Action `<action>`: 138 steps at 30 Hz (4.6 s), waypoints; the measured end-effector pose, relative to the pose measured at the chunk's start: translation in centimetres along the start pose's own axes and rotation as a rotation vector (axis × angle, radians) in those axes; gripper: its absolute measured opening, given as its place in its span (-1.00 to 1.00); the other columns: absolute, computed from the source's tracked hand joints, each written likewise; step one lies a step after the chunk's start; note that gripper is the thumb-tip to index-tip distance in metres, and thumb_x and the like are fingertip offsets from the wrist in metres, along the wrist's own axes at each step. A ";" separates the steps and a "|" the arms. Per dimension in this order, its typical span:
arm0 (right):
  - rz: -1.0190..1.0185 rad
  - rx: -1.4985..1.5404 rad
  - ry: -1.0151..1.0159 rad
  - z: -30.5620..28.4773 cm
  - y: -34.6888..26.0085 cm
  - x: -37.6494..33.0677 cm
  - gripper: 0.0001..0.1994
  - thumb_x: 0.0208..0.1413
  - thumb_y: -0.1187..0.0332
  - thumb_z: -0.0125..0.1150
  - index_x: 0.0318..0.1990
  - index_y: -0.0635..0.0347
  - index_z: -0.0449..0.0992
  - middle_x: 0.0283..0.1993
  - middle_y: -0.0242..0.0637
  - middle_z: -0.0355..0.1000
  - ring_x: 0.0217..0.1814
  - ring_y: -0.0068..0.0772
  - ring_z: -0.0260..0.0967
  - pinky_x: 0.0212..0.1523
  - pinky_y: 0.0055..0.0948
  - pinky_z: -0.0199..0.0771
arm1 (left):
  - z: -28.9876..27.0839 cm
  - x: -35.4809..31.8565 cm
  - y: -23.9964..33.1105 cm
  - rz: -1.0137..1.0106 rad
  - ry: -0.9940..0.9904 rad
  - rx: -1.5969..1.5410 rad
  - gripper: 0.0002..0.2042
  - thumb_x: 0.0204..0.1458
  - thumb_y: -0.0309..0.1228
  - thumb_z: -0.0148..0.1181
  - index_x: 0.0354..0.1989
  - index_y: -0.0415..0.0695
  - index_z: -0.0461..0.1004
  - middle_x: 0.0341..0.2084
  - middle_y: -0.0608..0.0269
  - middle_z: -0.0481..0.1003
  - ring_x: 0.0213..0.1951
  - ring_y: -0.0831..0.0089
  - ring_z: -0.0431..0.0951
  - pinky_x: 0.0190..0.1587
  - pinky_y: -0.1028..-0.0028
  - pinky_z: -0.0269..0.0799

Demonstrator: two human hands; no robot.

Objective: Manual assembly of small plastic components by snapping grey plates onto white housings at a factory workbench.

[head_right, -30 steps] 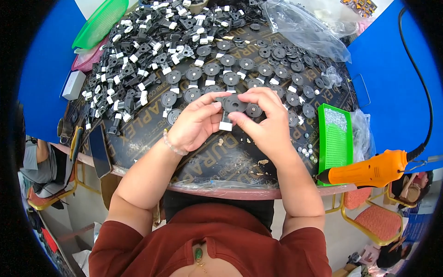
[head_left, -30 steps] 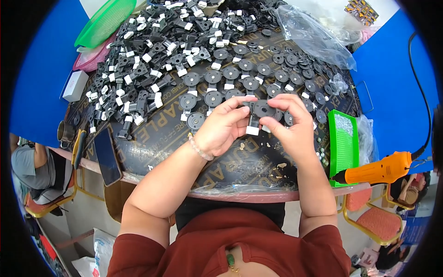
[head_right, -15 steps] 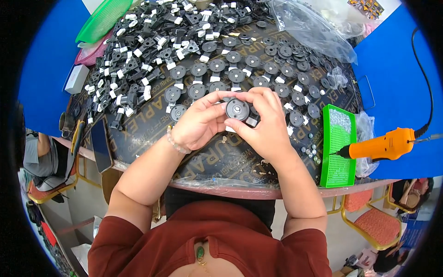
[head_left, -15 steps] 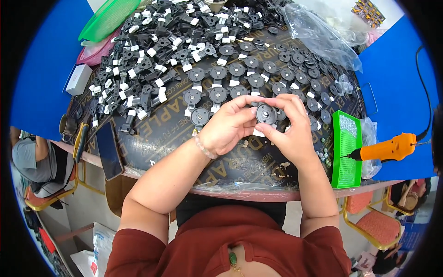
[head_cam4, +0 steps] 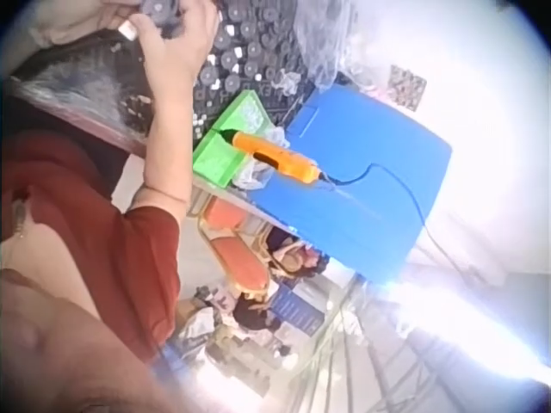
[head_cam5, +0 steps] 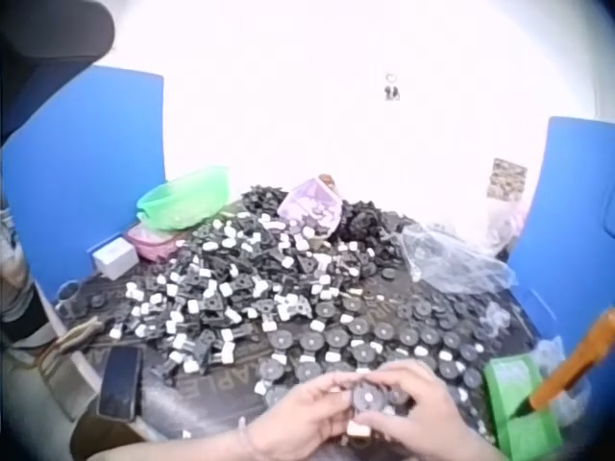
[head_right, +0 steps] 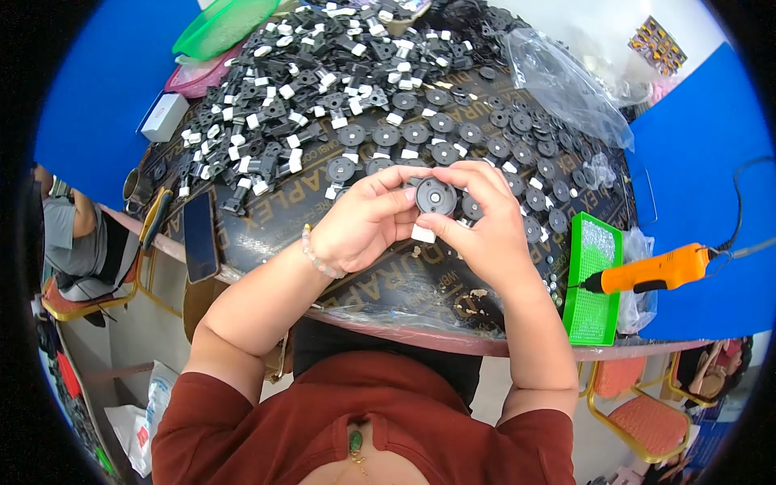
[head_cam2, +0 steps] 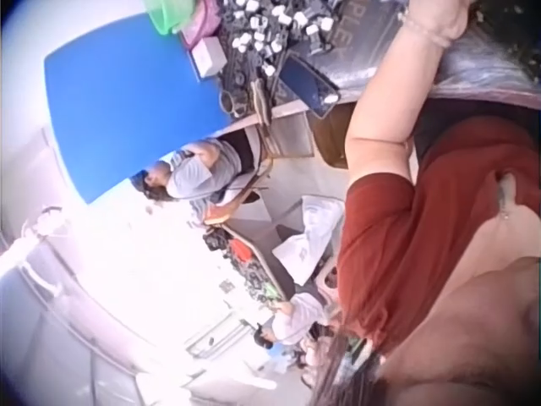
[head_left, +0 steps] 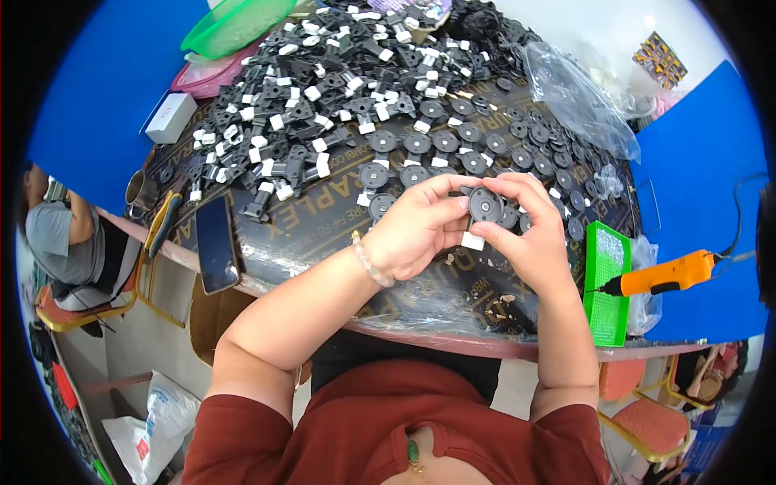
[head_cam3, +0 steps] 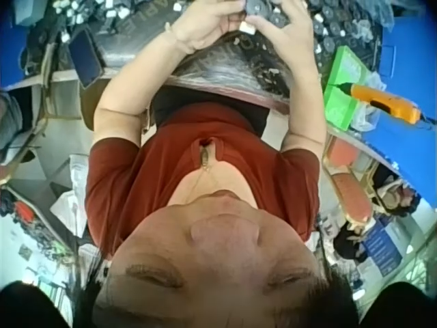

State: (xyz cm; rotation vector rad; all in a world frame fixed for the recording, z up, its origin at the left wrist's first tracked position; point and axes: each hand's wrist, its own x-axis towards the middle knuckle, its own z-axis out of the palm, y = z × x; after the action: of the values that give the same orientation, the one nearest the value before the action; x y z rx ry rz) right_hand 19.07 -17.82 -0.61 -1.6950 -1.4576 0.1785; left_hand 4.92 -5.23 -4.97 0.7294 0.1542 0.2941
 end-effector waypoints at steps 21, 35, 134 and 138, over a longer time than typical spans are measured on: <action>-0.264 -0.160 -0.278 16.0 -0.9 10.3 -0.56 -0.11 0.23 0.43 -0.03 0.12 0.52 -0.03 -0.22 0.43 0.18 -0.08 0.23 0.23 -0.18 0.18 | -13.2 -6.0 8.0 0.515 0.914 2.334 -0.78 -0.25 -0.38 0.39 -0.36 -0.12 0.62 0.01 0.05 0.40 0.21 0.09 0.27 0.24 0.16 0.13; -0.259 -0.241 -0.240 11.7 -0.3 9.9 -0.40 -0.04 0.18 0.41 0.18 0.14 0.42 0.15 -0.10 0.38 0.25 0.02 0.24 0.27 -0.15 0.19 | -9.1 -8.9 9.7 0.883 0.806 0.743 -0.84 0.06 -0.56 0.27 -0.18 -0.27 0.53 -0.36 0.39 0.48 -0.34 0.73 0.43 -0.30 0.70 0.30; 0.043 -0.017 0.233 -4.2 5.8 0.6 -0.86 0.00 0.56 0.29 -0.25 0.25 0.63 0.02 -0.19 0.51 -0.01 -0.34 0.50 -0.04 -0.45 0.51 | -0.7 3.1 -3.0 -0.041 0.140 -0.026 -0.67 0.31 -0.39 -0.16 0.19 -0.24 0.22 -0.04 -0.16 0.49 -0.04 0.11 0.58 0.02 0.20 0.55; -0.165 -0.142 0.187 -1.8 4.6 -1.4 -0.79 -0.06 0.64 0.32 -0.23 0.25 0.60 0.07 -0.13 0.48 0.05 -0.19 0.52 0.01 -0.35 0.56 | -0.7 3.5 -3.1 0.084 0.143 -0.117 -0.72 0.33 -0.40 -0.12 0.15 -0.19 0.25 -0.06 -0.04 0.50 -0.06 0.16 0.59 0.01 0.18 0.57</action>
State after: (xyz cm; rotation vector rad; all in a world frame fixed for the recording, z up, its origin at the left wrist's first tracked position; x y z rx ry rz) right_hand 23.11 -19.64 -3.24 -1.6446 -1.4890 -0.1726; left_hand 8.70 -5.91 -7.68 0.5994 0.2397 0.4325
